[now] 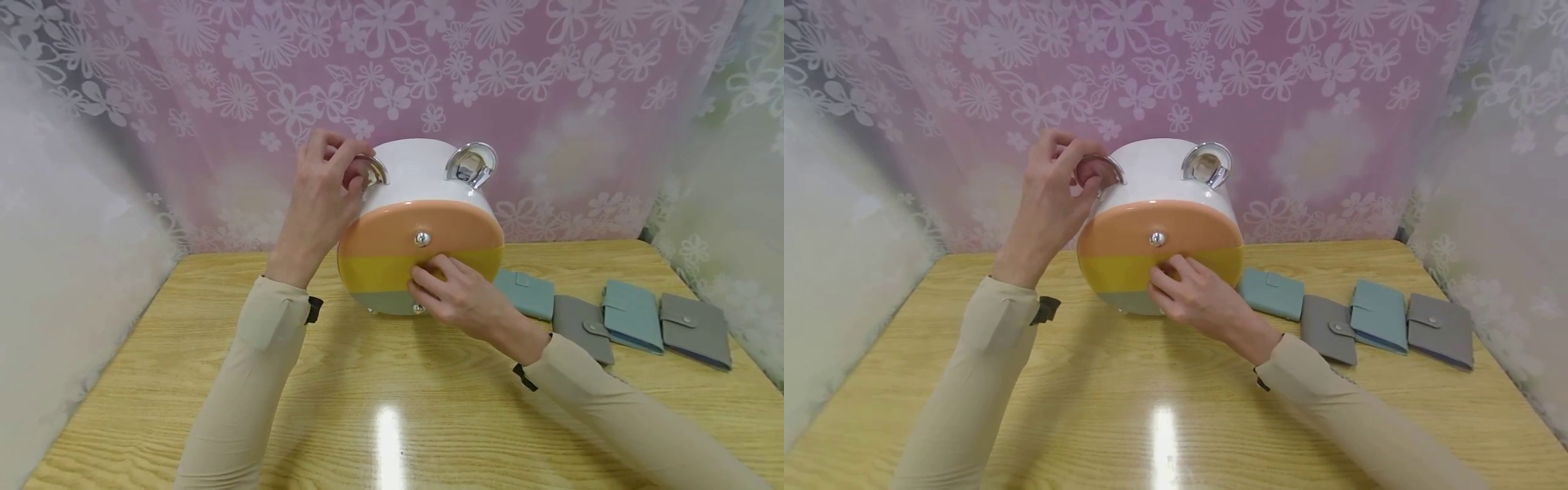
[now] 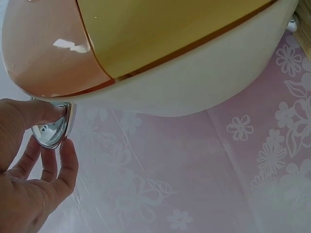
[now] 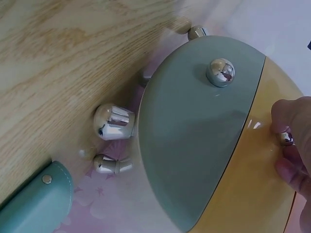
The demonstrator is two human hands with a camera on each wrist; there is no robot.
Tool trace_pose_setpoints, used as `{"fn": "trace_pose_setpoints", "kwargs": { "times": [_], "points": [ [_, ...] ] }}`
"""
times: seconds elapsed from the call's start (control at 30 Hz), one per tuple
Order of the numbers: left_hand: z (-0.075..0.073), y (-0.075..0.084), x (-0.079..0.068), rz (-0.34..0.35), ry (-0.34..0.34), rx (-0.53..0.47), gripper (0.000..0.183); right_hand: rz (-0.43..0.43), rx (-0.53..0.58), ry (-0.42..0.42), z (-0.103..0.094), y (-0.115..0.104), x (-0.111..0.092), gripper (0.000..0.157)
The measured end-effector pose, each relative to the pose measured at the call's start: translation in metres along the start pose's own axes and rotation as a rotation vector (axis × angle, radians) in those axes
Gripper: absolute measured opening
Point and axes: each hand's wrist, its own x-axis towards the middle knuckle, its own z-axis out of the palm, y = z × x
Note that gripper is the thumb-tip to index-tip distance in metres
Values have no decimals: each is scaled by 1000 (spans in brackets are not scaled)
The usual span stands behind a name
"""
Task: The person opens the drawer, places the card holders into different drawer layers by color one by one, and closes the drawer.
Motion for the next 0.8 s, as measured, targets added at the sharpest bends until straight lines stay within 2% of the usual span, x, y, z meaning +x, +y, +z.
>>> {"fn": "trace_pose_setpoints", "kwargs": {
  "times": [0.37,0.8],
  "points": [
    [0,0,0,6,5,3,21,0,55,36,1,-2,0,34],
    [0,1,1,0,1,11,22,5,65,39,-3,-6,-3,38]
  ]
}}
